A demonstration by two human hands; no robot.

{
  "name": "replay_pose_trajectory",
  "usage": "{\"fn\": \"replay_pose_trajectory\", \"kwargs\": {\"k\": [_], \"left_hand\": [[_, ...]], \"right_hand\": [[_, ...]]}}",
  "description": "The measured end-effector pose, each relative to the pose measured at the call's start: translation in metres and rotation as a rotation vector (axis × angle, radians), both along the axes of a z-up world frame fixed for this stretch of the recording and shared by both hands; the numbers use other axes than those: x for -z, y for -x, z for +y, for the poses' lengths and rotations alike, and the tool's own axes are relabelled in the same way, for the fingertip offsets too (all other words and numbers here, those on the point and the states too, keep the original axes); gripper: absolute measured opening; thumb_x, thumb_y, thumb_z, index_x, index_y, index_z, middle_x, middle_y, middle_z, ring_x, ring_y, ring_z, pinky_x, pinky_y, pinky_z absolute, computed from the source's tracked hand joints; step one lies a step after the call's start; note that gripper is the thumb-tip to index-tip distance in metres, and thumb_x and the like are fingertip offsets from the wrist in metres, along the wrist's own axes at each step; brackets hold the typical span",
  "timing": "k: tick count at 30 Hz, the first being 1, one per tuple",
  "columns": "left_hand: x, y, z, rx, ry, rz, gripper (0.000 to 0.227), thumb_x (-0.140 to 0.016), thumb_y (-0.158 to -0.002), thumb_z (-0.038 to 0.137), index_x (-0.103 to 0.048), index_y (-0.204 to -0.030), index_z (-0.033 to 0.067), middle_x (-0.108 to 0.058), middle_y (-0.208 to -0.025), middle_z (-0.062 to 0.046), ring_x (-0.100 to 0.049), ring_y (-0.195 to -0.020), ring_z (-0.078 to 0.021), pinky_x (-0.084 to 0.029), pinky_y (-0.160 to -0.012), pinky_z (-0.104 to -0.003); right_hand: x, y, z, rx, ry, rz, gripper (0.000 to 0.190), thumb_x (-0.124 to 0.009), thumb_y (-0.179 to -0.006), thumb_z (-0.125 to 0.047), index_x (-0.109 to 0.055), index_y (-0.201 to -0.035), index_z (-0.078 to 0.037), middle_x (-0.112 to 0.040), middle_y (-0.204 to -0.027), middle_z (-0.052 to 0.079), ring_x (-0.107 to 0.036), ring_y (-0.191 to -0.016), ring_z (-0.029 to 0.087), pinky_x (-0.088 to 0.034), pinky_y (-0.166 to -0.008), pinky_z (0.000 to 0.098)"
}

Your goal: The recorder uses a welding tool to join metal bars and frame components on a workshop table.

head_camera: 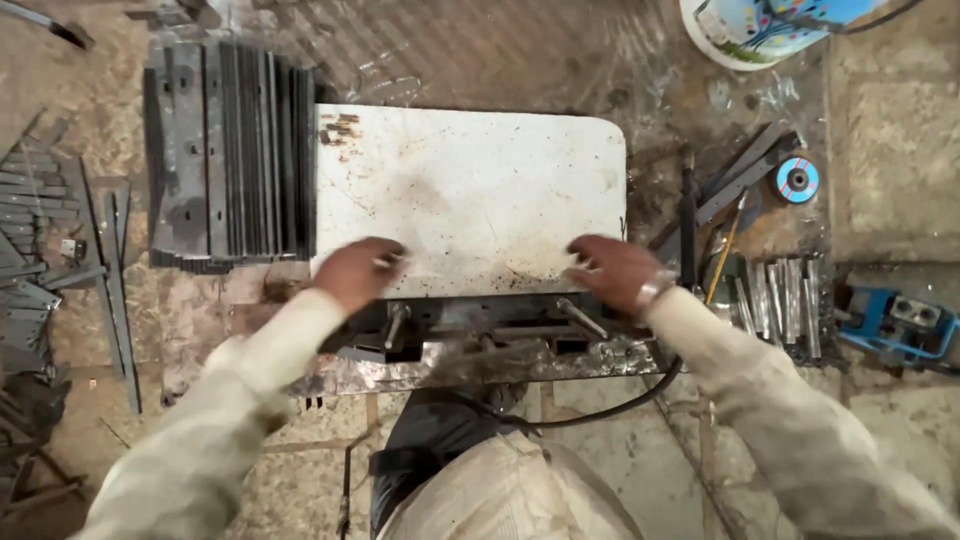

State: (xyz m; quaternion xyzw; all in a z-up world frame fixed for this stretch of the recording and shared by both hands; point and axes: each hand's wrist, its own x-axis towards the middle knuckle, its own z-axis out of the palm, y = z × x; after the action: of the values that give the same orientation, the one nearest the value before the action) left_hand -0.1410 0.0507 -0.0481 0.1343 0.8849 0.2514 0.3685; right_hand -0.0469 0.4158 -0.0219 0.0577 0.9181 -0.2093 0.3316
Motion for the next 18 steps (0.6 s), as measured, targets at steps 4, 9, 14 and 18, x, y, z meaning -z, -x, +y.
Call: {"fn": "replay_pose_trajectory", "kwargs": {"k": [4,9,14,18], "left_hand": [[0.047,0.013,0.070,0.490,0.115,-0.158,0.038,-0.064,-0.098,0.031,-0.065,-0.134,0.0184,-0.066,-0.136,-0.005,-0.066,-0.118,-0.0270,-0.048,-0.106,-0.041],[0.089,0.012,0.103,1.016,0.222,-0.235,0.031,-0.066,-0.096,0.033,-0.074,-0.120,0.0157,-0.075,-0.113,-0.013,-0.072,-0.104,-0.0320,-0.057,-0.088,-0.044],[0.147,0.001,0.097,1.075,-0.001,0.009,0.027,-0.067,-0.091,0.026,-0.074,-0.115,0.0141,-0.076,-0.110,-0.013,-0.070,-0.103,-0.0361,-0.056,-0.087,-0.046],[0.105,0.057,0.115,0.935,0.216,-0.190,0.022,-0.061,-0.097,0.024,-0.075,-0.111,0.0140,-0.075,-0.104,-0.011,-0.075,-0.090,-0.0277,-0.061,-0.081,-0.041]], "right_hand": [[0.066,0.035,-0.058,-0.457,-0.085,-0.354,0.062,-0.068,-0.093,-0.044,-0.049,-0.146,-0.017,-0.058,-0.145,0.007,-0.059,-0.128,0.028,-0.045,-0.109,0.0454],[0.147,0.033,-0.087,-0.775,-0.267,-0.537,0.063,-0.075,-0.092,-0.049,-0.059,-0.139,-0.011,-0.064,-0.136,0.015,-0.064,-0.122,0.035,-0.057,-0.094,0.0507],[0.146,0.043,-0.090,-0.810,-0.165,-0.414,0.047,-0.077,-0.089,-0.040,-0.069,-0.126,-0.012,-0.073,-0.122,0.014,-0.070,-0.114,0.034,-0.057,-0.090,0.0475],[0.147,0.071,-0.070,-0.615,-0.165,-0.251,0.027,-0.063,-0.097,-0.020,-0.067,-0.123,-0.019,-0.074,-0.107,0.012,-0.073,-0.097,0.031,-0.057,-0.080,0.0474]]}}
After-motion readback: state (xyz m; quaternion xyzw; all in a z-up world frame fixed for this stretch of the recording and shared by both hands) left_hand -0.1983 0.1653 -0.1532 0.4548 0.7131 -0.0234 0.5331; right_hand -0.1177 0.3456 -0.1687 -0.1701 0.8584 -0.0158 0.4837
